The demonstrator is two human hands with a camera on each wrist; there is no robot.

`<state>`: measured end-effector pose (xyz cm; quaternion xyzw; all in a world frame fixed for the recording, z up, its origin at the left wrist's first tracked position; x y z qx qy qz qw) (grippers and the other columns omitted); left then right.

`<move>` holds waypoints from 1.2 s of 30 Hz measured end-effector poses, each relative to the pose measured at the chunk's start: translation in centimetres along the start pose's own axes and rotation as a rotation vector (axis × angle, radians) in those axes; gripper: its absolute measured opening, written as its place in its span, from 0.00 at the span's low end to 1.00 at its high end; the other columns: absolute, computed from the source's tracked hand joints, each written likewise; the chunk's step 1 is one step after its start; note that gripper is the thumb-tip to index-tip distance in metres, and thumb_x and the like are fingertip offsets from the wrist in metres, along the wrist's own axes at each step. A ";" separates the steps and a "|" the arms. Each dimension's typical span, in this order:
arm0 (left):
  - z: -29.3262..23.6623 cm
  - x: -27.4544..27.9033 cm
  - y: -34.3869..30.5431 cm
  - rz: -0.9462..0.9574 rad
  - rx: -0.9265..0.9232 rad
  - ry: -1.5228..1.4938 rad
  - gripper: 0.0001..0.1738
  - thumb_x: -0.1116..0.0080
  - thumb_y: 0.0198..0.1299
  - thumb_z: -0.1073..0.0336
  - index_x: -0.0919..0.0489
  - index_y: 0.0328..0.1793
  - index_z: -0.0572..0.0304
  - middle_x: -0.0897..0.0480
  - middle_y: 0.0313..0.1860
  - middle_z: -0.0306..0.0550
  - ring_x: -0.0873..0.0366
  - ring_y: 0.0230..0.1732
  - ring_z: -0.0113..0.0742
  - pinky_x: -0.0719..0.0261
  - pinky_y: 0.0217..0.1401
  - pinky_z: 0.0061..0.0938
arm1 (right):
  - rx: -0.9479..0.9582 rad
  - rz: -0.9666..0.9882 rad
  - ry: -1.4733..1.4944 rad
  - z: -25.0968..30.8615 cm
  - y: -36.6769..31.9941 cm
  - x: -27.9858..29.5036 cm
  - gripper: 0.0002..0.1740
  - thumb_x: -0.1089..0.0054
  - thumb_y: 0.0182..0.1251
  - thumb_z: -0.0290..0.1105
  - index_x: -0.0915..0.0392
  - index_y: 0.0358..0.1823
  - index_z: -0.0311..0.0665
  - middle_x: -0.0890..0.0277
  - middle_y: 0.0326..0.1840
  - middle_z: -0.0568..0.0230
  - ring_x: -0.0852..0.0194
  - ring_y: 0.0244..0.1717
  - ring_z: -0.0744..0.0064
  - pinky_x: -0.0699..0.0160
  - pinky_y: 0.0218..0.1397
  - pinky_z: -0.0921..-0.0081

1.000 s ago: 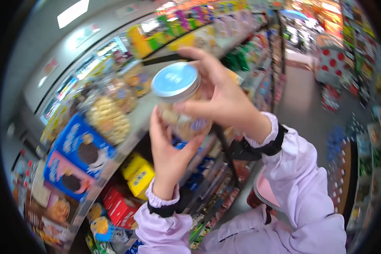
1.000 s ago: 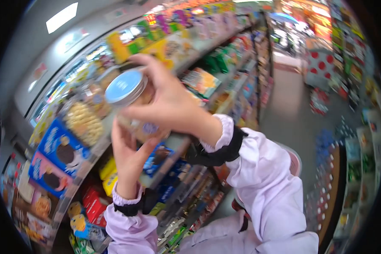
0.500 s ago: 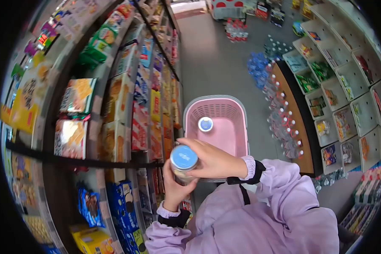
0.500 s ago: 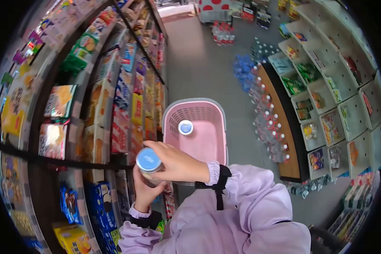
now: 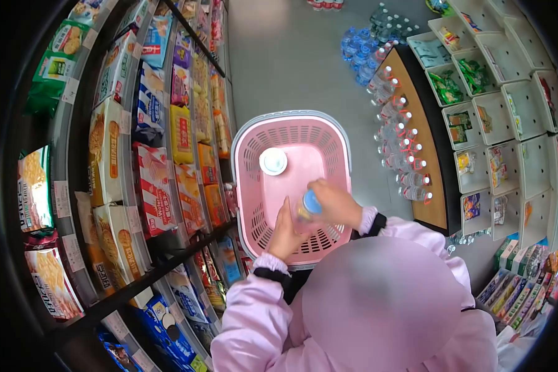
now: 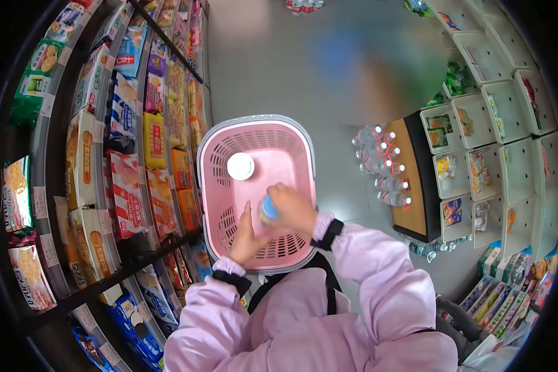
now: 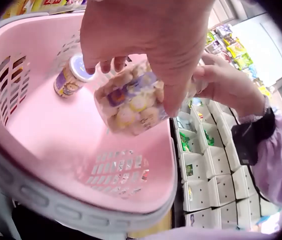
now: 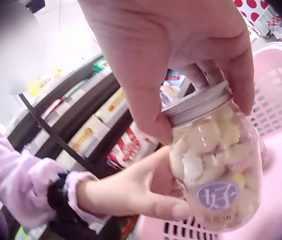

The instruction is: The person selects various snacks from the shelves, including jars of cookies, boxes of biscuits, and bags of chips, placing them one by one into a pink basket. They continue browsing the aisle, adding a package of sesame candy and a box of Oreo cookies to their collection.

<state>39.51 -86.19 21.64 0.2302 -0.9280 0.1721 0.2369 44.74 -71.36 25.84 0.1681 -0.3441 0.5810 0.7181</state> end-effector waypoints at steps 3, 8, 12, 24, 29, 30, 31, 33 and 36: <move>2.9 -0.4 1.1 0.026 0.090 0.051 0.51 0.34 0.43 0.64 0.55 0.67 0.77 0.39 0.60 0.68 0.41 0.63 0.57 0.42 0.65 0.36 | -0.104 -0.003 -0.161 -4.3 4.2 -2.6 0.25 0.35 0.43 0.34 0.34 0.41 0.32 0.33 0.40 0.51 0.30 0.42 0.52 0.28 0.44 0.62; 3.5 0.8 -0.4 0.026 0.161 0.030 0.42 0.41 0.48 0.67 0.50 0.65 0.78 0.36 0.58 0.70 0.39 0.61 0.57 0.40 0.64 0.35 | -0.152 -0.017 -0.331 -9.1 10.0 -5.9 0.22 0.39 0.46 0.30 0.35 0.43 0.33 0.34 0.44 0.51 0.31 0.44 0.51 0.27 0.45 0.60; 4.5 0.5 -2.4 -0.064 0.179 -0.033 0.36 0.45 0.51 0.68 0.46 0.63 0.78 0.33 0.55 0.71 0.35 0.58 0.59 0.38 0.62 0.36 | -0.152 -0.088 -0.285 -10.7 13.0 -7.5 0.21 0.40 0.47 0.29 0.35 0.43 0.34 0.34 0.47 0.51 0.32 0.47 0.51 0.28 0.48 0.60; 3.2 1.3 -6.3 -0.124 0.210 -0.176 0.28 0.49 0.54 0.69 0.38 0.61 0.70 0.31 0.55 0.63 0.34 0.58 0.54 0.37 0.61 0.35 | -0.129 -0.092 -0.216 -13.0 13.5 -10.4 0.30 0.33 0.37 0.25 0.30 0.48 0.39 0.31 0.48 0.49 0.34 0.51 0.48 0.35 0.52 0.60; -0.7 7.9 -9.3 -0.380 0.025 -0.153 0.25 0.50 0.54 0.69 0.37 0.60 0.66 0.30 0.54 0.60 0.32 0.56 0.50 0.35 0.60 0.33 | 0.200 0.208 -0.410 -7.2 12.3 -10.8 0.28 0.38 0.43 0.30 0.34 0.49 0.30 0.31 0.43 0.44 0.32 0.45 0.45 0.32 0.48 0.57; -1.8 9.8 -10.3 -0.388 0.033 -0.163 0.26 0.50 0.54 0.68 0.37 0.60 0.66 0.30 0.54 0.59 0.31 0.56 0.50 0.35 0.59 0.33 | 0.254 0.402 -0.312 -5.0 11.6 -10.6 0.30 0.34 0.43 0.34 0.33 0.50 0.31 0.29 0.42 0.45 0.30 0.43 0.46 0.29 0.45 0.58; -3.4 12.2 -11.7 -0.422 0.045 -0.225 0.24 0.51 0.55 0.68 0.35 0.59 0.65 0.28 0.52 0.58 0.29 0.53 0.48 0.31 0.56 0.32 | 0.483 0.434 -0.238 0.0 10.3 -9.5 0.31 0.32 0.42 0.36 0.31 0.50 0.31 0.27 0.43 0.47 0.27 0.42 0.50 0.26 0.44 0.62; -6.3 16.4 -15.3 -0.548 0.014 -0.107 0.22 0.51 0.56 0.68 0.34 0.58 0.65 0.27 0.50 0.56 0.27 0.50 0.46 0.30 0.52 0.31 | 0.536 0.678 0.006 12.3 6.5 -6.6 0.28 0.35 0.48 0.34 0.31 0.51 0.30 0.26 0.44 0.51 0.24 0.40 0.61 0.24 0.42 0.71; -11.8 22.0 -22.5 -0.730 -0.074 0.051 0.17 0.52 0.58 0.69 0.31 0.54 0.64 0.25 0.47 0.53 0.26 0.47 0.44 0.29 0.49 0.31 | 0.802 0.733 0.177 28.3 0.3 -1.7 0.22 0.40 0.53 0.33 0.29 0.48 0.32 0.25 0.41 0.53 0.23 0.39 0.61 0.24 0.41 0.71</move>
Point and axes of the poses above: each hand's wrist, its own y-axis towards the middle knuckle, its own x-axis out of the back of the hand, z = x × y, the point moved 4 cm from there along y, towards the middle knuckle
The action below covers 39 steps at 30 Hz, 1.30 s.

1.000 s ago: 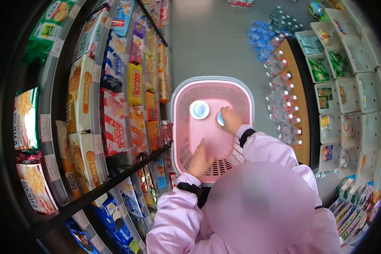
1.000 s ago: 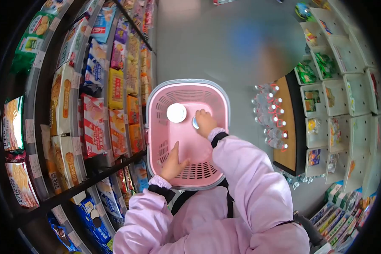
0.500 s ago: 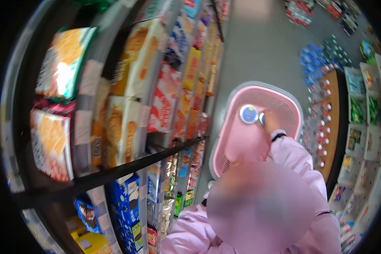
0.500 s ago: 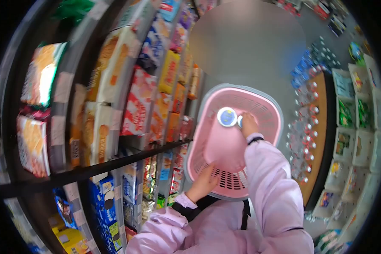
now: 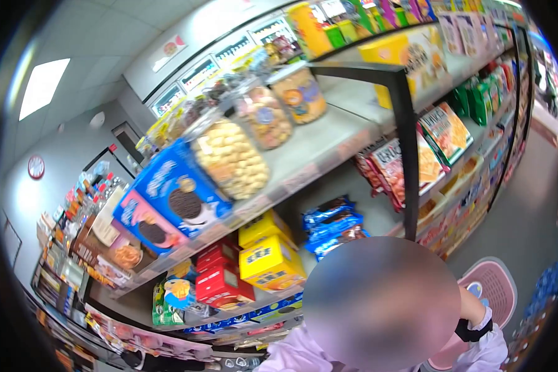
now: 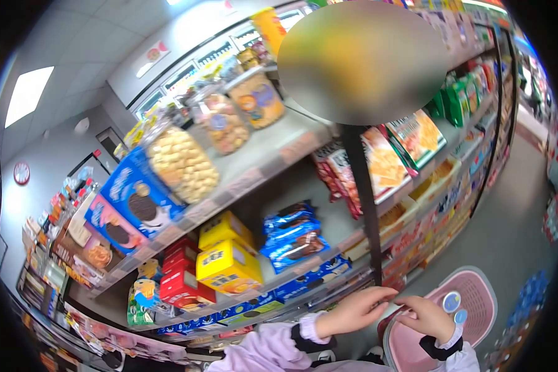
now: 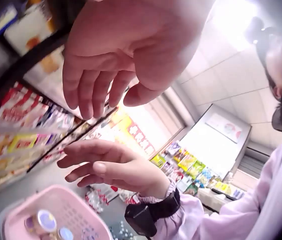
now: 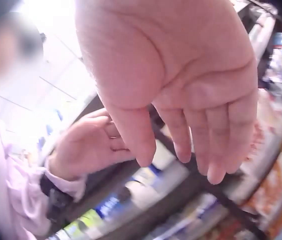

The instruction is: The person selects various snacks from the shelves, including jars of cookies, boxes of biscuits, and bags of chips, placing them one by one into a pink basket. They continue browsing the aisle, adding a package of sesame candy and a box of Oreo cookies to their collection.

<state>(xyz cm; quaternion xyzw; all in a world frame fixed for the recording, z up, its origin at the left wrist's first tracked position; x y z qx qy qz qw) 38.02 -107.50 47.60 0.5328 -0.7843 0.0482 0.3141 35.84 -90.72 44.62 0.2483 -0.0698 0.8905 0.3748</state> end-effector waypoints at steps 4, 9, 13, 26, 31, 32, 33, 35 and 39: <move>-7.0 11.5 -4.4 -0.305 -0.160 0.211 0.18 0.51 0.57 0.72 0.31 0.54 0.65 0.26 0.47 0.53 0.27 0.49 0.46 0.29 0.52 0.31 | 0.297 -0.057 -0.050 14.0 5.8 0.2 0.19 0.41 0.52 0.27 0.29 0.47 0.33 0.26 0.41 0.56 0.25 0.37 0.64 0.26 0.40 0.73; -12.1 20.8 -10.3 -0.692 -0.215 0.519 0.24 0.50 0.53 0.75 0.34 0.59 0.68 0.30 0.55 0.57 0.33 0.59 0.49 0.37 0.61 0.33 | 0.634 -0.279 0.058 25.2 13.9 -0.9 0.32 0.40 0.50 0.23 0.40 0.59 0.34 0.34 0.53 0.58 0.32 0.49 0.68 0.32 0.52 0.73; -13.5 25.2 -11.5 -0.788 -0.204 0.562 0.28 0.53 0.55 0.74 0.41 0.64 0.69 0.35 0.61 0.61 0.39 0.64 0.51 0.44 0.66 0.34 | 0.796 -0.468 0.078 32.6 20.5 -1.0 0.35 0.38 0.54 0.33 0.43 0.61 0.31 0.39 0.60 0.51 0.41 0.62 0.62 0.40 0.61 0.67; -12.7 26.7 -11.4 -0.718 -0.206 0.588 0.30 0.54 0.55 0.74 0.44 0.65 0.71 0.38 0.62 0.63 0.42 0.66 0.53 0.45 0.67 0.34 | 0.714 -0.455 0.163 36.8 28.6 -1.2 0.37 0.32 0.47 0.39 0.38 0.55 0.28 0.30 0.48 0.52 0.32 0.51 0.68 0.34 0.54 0.75; -12.7 26.3 -11.2 -0.748 -0.179 0.592 0.32 0.50 0.54 0.73 0.44 0.65 0.71 0.36 0.62 0.61 0.40 0.66 0.49 0.44 0.66 0.32 | 0.735 -0.493 0.338 35.8 27.0 -0.8 0.38 0.32 0.47 0.37 0.42 0.57 0.29 0.31 0.50 0.54 0.32 0.51 0.69 0.35 0.54 0.74; -12.7 26.2 -11.1 -0.766 -0.178 0.588 0.31 0.50 0.54 0.73 0.43 0.65 0.70 0.36 0.62 0.61 0.40 0.65 0.48 0.43 0.66 0.32 | 0.756 -0.503 0.346 35.6 26.7 -0.7 0.37 0.33 0.49 0.35 0.42 0.58 0.30 0.32 0.51 0.55 0.33 0.52 0.70 0.35 0.55 0.75; -12.6 26.1 -11.1 -0.774 -0.176 0.588 0.32 0.50 0.54 0.73 0.43 0.65 0.70 0.36 0.62 0.60 0.39 0.65 0.48 0.42 0.65 0.32 | 0.777 -0.514 0.354 35.4 26.4 -0.6 0.35 0.34 0.50 0.32 0.42 0.58 0.32 0.32 0.52 0.56 0.33 0.52 0.72 0.35 0.55 0.76; -12.4 26.0 -10.9 -0.783 -0.174 0.589 0.32 0.49 0.54 0.73 0.44 0.66 0.69 0.36 0.63 0.59 0.38 0.64 0.45 0.40 0.64 0.32 | 0.851 -0.544 0.414 35.0 25.7 -0.4 0.38 0.32 0.47 0.34 0.41 0.57 0.30 0.32 0.50 0.55 0.34 0.53 0.71 0.35 0.55 0.76; -12.4 25.9 -10.7 -0.806 -0.142 0.527 0.35 0.44 0.54 0.69 0.46 0.67 0.70 0.39 0.65 0.59 0.41 0.66 0.44 0.42 0.66 0.33 | 1.066 -0.554 0.446 35.2 22.2 1.3 0.37 0.33 0.48 0.32 0.43 0.58 0.32 0.32 0.50 0.58 0.33 0.52 0.72 0.34 0.56 0.75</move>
Point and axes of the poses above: each hand's wrist, its own y-axis towards the middle knuckle, its own x-axis out of the back of the hand, z = x × y, the point moved 4 cm from there along y, towards the middle knuckle
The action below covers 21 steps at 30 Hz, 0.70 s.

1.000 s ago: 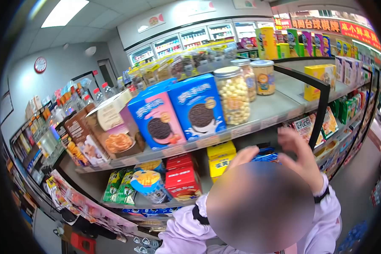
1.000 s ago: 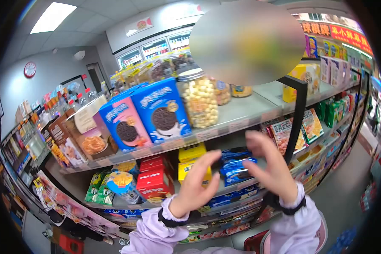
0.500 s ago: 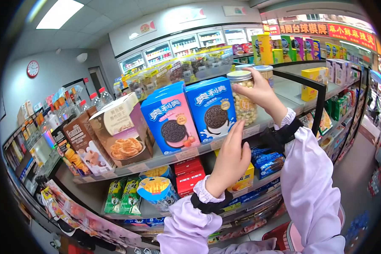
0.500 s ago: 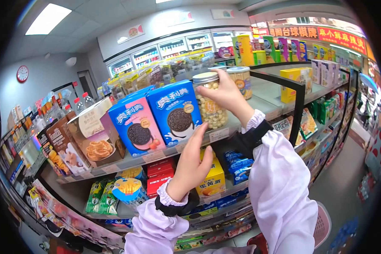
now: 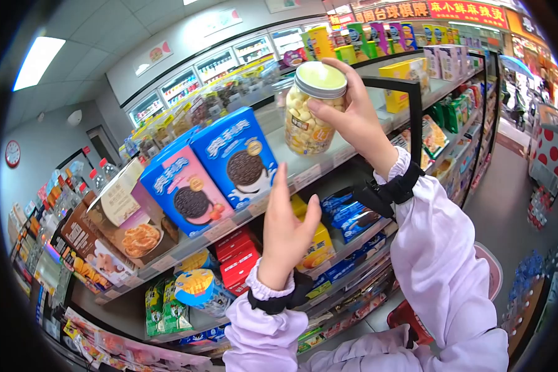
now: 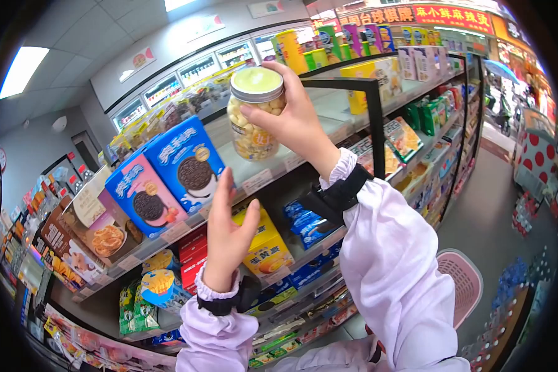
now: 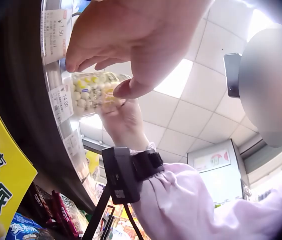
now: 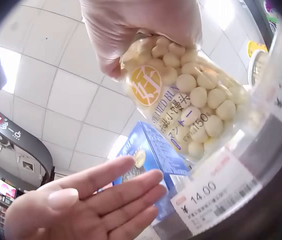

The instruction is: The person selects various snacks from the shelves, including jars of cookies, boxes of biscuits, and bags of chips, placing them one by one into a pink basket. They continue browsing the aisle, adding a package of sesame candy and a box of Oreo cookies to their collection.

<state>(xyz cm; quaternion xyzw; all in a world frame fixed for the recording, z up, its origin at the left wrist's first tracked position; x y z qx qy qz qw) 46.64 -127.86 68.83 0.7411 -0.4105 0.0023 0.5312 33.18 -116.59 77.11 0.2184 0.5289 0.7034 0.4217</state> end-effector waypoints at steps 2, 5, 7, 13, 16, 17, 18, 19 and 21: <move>-0.8 -0.4 0.1 0.026 0.036 -0.044 0.40 0.41 0.52 0.68 0.49 0.68 0.68 0.42 0.66 0.59 0.44 0.68 0.44 0.46 0.67 0.34 | 0.005 -0.036 0.027 2.9 0.1 1.1 0.37 0.33 0.48 0.31 0.43 0.58 0.32 0.32 0.50 0.58 0.33 0.52 0.73 0.34 0.56 0.75; -2.4 -1.9 0.1 0.080 0.028 -0.200 0.45 0.38 0.49 0.69 0.52 0.70 0.66 0.44 0.67 0.58 0.47 0.69 0.43 0.50 0.69 0.34 | -0.030 0.014 0.037 6.8 -1.4 2.8 0.38 0.33 0.47 0.30 0.44 0.59 0.33 0.33 0.51 0.58 0.34 0.52 0.74 0.35 0.57 0.77; -3.5 -3.5 -0.3 0.131 0.038 -0.315 0.51 0.34 0.43 0.70 0.55 0.70 0.64 0.45 0.67 0.56 0.49 0.69 0.43 0.52 0.70 0.34 | -0.083 0.122 0.025 8.2 -3.6 4.1 0.42 0.34 0.47 0.28 0.47 0.64 0.34 0.37 0.56 0.62 0.39 0.58 0.73 0.42 0.62 0.76; -6.9 -10.0 -4.2 0.384 0.005 -0.538 0.54 0.28 0.33 0.70 0.50 0.67 0.67 0.38 0.61 0.54 0.38 0.62 0.42 0.40 0.63 0.32 | -0.222 0.255 -0.133 11.4 -13.2 9.0 0.49 0.30 0.38 0.30 0.48 0.64 0.32 0.43 0.60 0.61 0.43 0.61 0.71 0.45 0.64 0.75; -7.4 -14.9 -7.1 0.507 0.081 -0.661 0.52 0.28 0.31 0.69 0.47 0.64 0.66 0.35 0.57 0.52 0.34 0.59 0.39 0.37 0.60 0.32 | -0.378 0.215 -0.149 12.0 -17.7 12.7 0.49 0.30 0.40 0.32 0.49 0.64 0.33 0.43 0.60 0.59 0.43 0.62 0.70 0.45 0.64 0.74; -7.6 -16.8 -8.1 0.547 0.124 -0.722 0.51 0.28 0.31 0.69 0.46 0.63 0.66 0.34 0.57 0.52 0.34 0.58 0.39 0.36 0.60 0.31 | -0.414 0.200 -0.205 12.2 -19.2 14.1 0.48 0.30 0.41 0.32 0.49 0.64 0.33 0.43 0.60 0.59 0.43 0.62 0.70 0.45 0.64 0.74; -7.9 -18.8 -9.2 0.567 0.178 -0.775 0.49 0.28 0.31 0.68 0.45 0.61 0.66 0.33 0.55 0.51 0.33 0.56 0.38 0.35 0.58 0.31 | -0.477 0.122 -0.146 12.2 -20.9 15.4 0.47 0.31 0.43 0.33 0.49 0.65 0.33 0.41 0.59 0.58 0.43 0.61 0.69 0.44 0.63 0.73; -7.6 -20.8 -10.7 0.645 0.238 -0.826 0.48 0.28 0.32 0.68 0.44 0.61 0.66 0.33 0.55 0.50 0.32 0.56 0.38 0.33 0.57 0.30 | -0.544 0.111 -0.172 12.4 -22.5 16.7 0.46 0.31 0.44 0.33 0.48 0.64 0.34 0.40 0.59 0.58 0.42 0.61 0.69 0.43 0.63 0.73; -7.5 -24.5 -13.6 0.773 0.292 -0.859 0.47 0.28 0.32 0.68 0.43 0.60 0.66 0.32 0.54 0.50 0.31 0.54 0.37 0.32 0.56 0.30 | -0.638 0.098 -0.286 13.1 -25.9 19.5 0.44 0.31 0.44 0.32 0.46 0.63 0.34 0.39 0.58 0.58 0.42 0.61 0.69 0.43 0.63 0.73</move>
Point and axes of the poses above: each hand's wrist, its own y-axis towards the middle knuckle, its own x-axis out of the back of the hand, z = x × y, the point moved 4 cm from there along y, towards the middle knuckle
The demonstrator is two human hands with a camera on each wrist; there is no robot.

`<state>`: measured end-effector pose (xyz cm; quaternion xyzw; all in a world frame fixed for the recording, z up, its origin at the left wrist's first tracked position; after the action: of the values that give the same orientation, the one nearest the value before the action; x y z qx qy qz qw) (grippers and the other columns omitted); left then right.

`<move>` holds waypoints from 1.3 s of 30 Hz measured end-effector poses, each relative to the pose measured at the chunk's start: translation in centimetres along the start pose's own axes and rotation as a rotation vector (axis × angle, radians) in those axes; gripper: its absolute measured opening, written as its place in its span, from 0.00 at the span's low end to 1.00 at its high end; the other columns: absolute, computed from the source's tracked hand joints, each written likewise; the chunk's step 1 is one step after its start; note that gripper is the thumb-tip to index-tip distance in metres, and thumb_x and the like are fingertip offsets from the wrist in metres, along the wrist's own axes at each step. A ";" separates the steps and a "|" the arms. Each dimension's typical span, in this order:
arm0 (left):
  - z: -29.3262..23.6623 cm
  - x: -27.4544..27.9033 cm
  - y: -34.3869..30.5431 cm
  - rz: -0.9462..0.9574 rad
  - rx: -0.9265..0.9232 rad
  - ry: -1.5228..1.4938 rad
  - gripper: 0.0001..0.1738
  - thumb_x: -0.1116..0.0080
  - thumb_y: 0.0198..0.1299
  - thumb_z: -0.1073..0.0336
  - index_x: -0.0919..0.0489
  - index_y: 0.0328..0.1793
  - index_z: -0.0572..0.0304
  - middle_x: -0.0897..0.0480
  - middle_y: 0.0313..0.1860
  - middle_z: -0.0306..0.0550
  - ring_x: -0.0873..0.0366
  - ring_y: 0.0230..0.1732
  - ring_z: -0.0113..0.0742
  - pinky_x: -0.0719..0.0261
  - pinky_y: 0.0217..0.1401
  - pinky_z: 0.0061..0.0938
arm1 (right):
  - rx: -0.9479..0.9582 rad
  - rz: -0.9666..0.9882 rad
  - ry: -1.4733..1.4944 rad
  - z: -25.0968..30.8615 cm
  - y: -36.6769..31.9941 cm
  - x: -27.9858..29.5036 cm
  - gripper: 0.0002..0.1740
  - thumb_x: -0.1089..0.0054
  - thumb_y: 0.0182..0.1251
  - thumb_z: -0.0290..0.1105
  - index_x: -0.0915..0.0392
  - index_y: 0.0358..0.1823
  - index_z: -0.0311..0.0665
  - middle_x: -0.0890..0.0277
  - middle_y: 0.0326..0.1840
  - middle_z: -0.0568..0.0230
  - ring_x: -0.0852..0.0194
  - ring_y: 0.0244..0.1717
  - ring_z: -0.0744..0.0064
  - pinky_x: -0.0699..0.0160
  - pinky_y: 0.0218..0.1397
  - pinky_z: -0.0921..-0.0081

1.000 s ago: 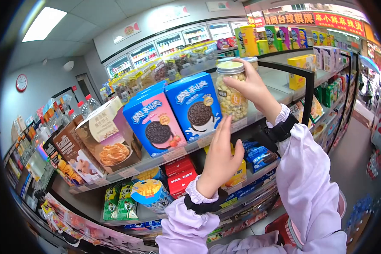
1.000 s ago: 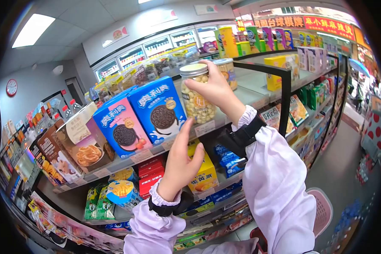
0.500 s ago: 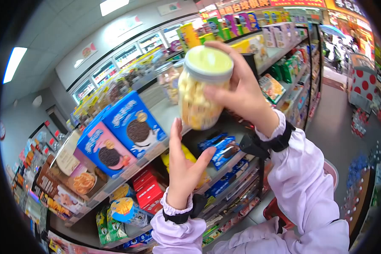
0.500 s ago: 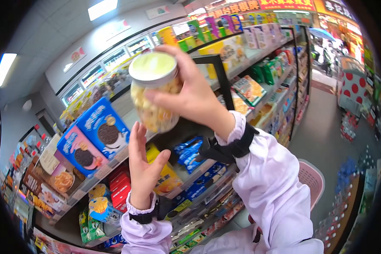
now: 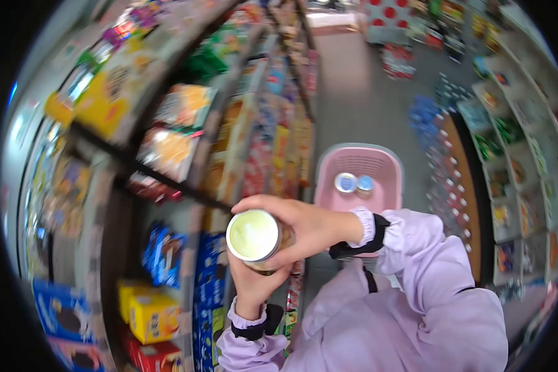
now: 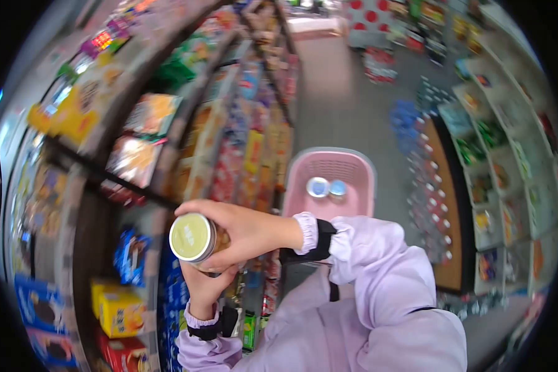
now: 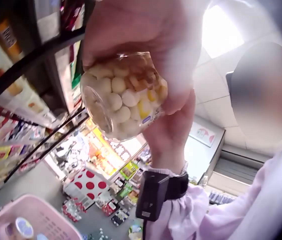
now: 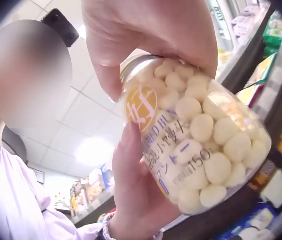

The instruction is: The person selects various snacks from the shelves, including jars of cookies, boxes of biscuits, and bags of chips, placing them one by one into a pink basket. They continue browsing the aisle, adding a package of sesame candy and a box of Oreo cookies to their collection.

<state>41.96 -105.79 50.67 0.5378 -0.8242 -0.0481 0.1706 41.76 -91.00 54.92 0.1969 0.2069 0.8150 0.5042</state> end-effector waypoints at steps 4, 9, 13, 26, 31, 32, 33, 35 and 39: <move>5.4 -5.2 0.3 0.178 0.063 0.066 0.46 0.27 0.33 0.66 0.42 0.59 0.65 0.31 0.52 0.50 0.30 0.54 0.37 0.32 0.56 0.30 | -0.196 -0.075 -0.226 -3.6 -7.1 3.6 0.40 0.33 0.45 0.36 0.43 0.60 0.34 0.38 0.57 0.52 0.40 0.59 0.56 0.43 0.62 0.65; 12.5 -10.9 0.7 0.468 0.140 0.112 0.48 0.26 0.31 0.66 0.42 0.60 0.66 0.31 0.51 0.51 0.31 0.53 0.40 0.32 0.55 0.30 | -0.325 -0.182 -0.439 -7.5 -14.7 6.6 0.35 0.36 0.41 0.36 0.38 0.53 0.33 0.33 0.49 0.50 0.36 0.52 0.51 0.37 0.55 0.63; 15.7 -16.0 1.9 0.623 0.113 0.175 0.45 0.27 0.30 0.66 0.38 0.57 0.65 0.30 0.49 0.53 0.30 0.52 0.48 0.31 0.54 0.33 | -0.581 -0.144 -0.555 -9.1 -18.6 9.0 0.33 0.35 0.41 0.34 0.37 0.52 0.35 0.33 0.50 0.53 0.35 0.53 0.53 0.37 0.56 0.63; 34.3 -28.0 0.7 0.675 0.439 0.125 0.44 0.39 0.40 0.74 0.46 0.66 0.62 0.34 0.57 0.58 0.36 0.59 0.52 0.36 0.60 0.38 | -1.054 -0.143 -0.988 -26.2 -27.6 12.2 0.23 0.36 0.41 0.30 0.35 0.40 0.35 0.34 0.39 0.56 0.31 0.41 0.55 0.26 0.40 0.65; 37.7 -29.7 1.0 0.746 0.584 0.032 0.42 0.44 0.44 0.71 0.48 0.68 0.66 0.35 0.61 0.62 0.36 0.61 0.49 0.36 0.61 0.33 | -1.316 -0.100 -1.015 -31.7 -29.3 13.7 0.23 0.40 0.41 0.22 0.37 0.43 0.34 0.35 0.42 0.53 0.30 0.42 0.51 0.24 0.37 0.62; 38.0 -29.8 1.3 0.776 0.589 0.069 0.42 0.44 0.45 0.70 0.48 0.68 0.67 0.35 0.61 0.62 0.35 0.61 0.49 0.37 0.61 0.32 | -1.372 -0.094 -1.019 -32.5 -29.8 14.1 0.24 0.40 0.42 0.22 0.37 0.43 0.34 0.35 0.43 0.53 0.29 0.42 0.51 0.24 0.37 0.61; 38.2 -29.9 1.6 0.800 0.629 0.076 0.40 0.47 0.48 0.67 0.47 0.67 0.71 0.37 0.62 0.65 0.36 0.61 0.50 0.38 0.63 0.31 | -1.401 -0.100 -1.046 -33.2 -30.2 14.4 0.24 0.39 0.43 0.24 0.37 0.44 0.34 0.35 0.44 0.52 0.28 0.42 0.49 0.24 0.37 0.60; 37.7 -29.9 2.1 0.792 0.589 0.093 0.38 0.48 0.48 0.67 0.46 0.67 0.71 0.36 0.62 0.65 0.36 0.61 0.52 0.40 0.64 0.33 | -1.441 -0.182 -1.051 -35.5 -32.2 15.2 0.25 0.37 0.42 0.25 0.37 0.44 0.34 0.35 0.45 0.50 0.28 0.42 0.49 0.25 0.39 0.58; 34.6 -27.8 3.3 0.867 0.559 0.118 0.34 0.48 0.50 0.64 0.40 0.63 0.72 0.33 0.58 0.66 0.35 0.59 0.56 0.41 0.64 0.36 | -1.490 -0.187 -1.092 -37.8 -33.9 16.2 0.18 0.44 0.52 0.33 0.36 0.45 0.41 0.36 0.46 0.53 0.32 0.48 0.51 0.29 0.46 0.57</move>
<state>37.63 -82.89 12.75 0.1738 -0.9416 0.2795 0.0706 40.15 -67.82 6.98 0.1611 -0.6211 0.4880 0.5917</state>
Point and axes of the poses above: each hand's wrist, its own y-axis towards the middle knuckle, its own x-axis out of the back of the hand, z = x × y, the point moved 4 cm from there along y, towards the middle knuckle
